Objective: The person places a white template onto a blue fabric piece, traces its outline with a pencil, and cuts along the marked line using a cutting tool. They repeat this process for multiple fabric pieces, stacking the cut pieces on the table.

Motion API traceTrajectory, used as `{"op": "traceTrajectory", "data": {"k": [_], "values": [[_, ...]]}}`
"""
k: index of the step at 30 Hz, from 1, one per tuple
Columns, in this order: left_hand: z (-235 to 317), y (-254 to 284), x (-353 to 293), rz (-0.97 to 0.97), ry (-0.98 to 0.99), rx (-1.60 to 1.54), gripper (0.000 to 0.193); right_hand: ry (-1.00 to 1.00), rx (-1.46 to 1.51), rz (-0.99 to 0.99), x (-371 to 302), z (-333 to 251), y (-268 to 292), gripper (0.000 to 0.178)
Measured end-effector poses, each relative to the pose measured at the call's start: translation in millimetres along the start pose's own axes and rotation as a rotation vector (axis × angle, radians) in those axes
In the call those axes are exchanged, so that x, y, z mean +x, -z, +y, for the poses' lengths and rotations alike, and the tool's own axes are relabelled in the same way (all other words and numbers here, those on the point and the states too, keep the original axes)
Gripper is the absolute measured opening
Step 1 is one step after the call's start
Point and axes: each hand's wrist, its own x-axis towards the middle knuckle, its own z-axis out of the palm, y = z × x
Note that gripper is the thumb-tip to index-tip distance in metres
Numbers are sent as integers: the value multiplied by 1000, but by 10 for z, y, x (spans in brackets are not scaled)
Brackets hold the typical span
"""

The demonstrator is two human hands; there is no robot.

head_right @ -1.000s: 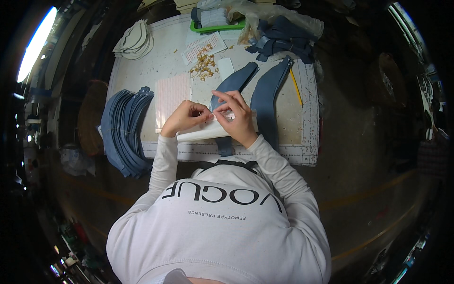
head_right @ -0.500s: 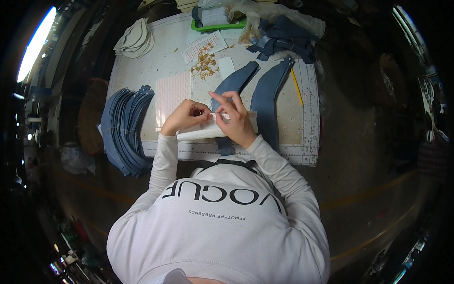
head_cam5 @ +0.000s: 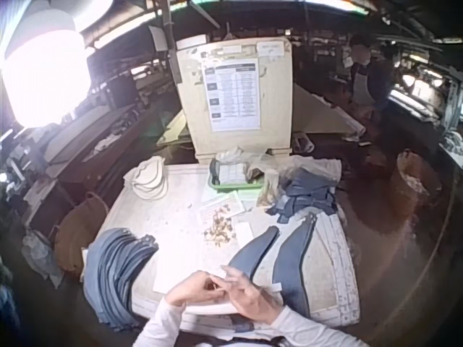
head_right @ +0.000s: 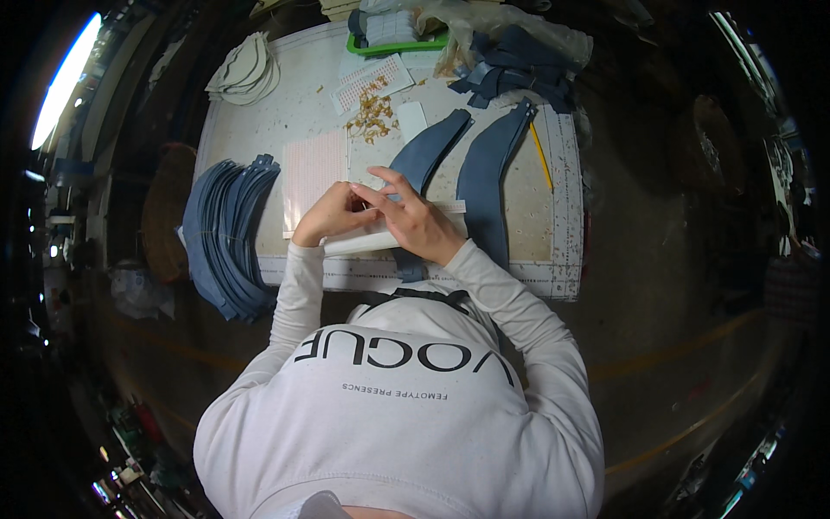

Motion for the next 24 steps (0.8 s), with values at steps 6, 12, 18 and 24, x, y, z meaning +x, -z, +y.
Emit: {"op": "traceTrajectory", "data": {"k": [6, 12, 18, 24], "values": [[-359, 45, 11, 148, 17, -69, 22, -566, 798, 228, 27, 188, 20, 70], [-978, 404, 149, 738, 195, 151, 26, -697, 543, 247, -51, 968, 506, 31], [-546, 81, 863, 793, -202, 166, 23, -662, -218, 351, 8, 1887, 720, 16], [-142, -486, 1816, 528, -444, 237, 23, -812, -177, 338, 161, 2348, 556, 19]]}}
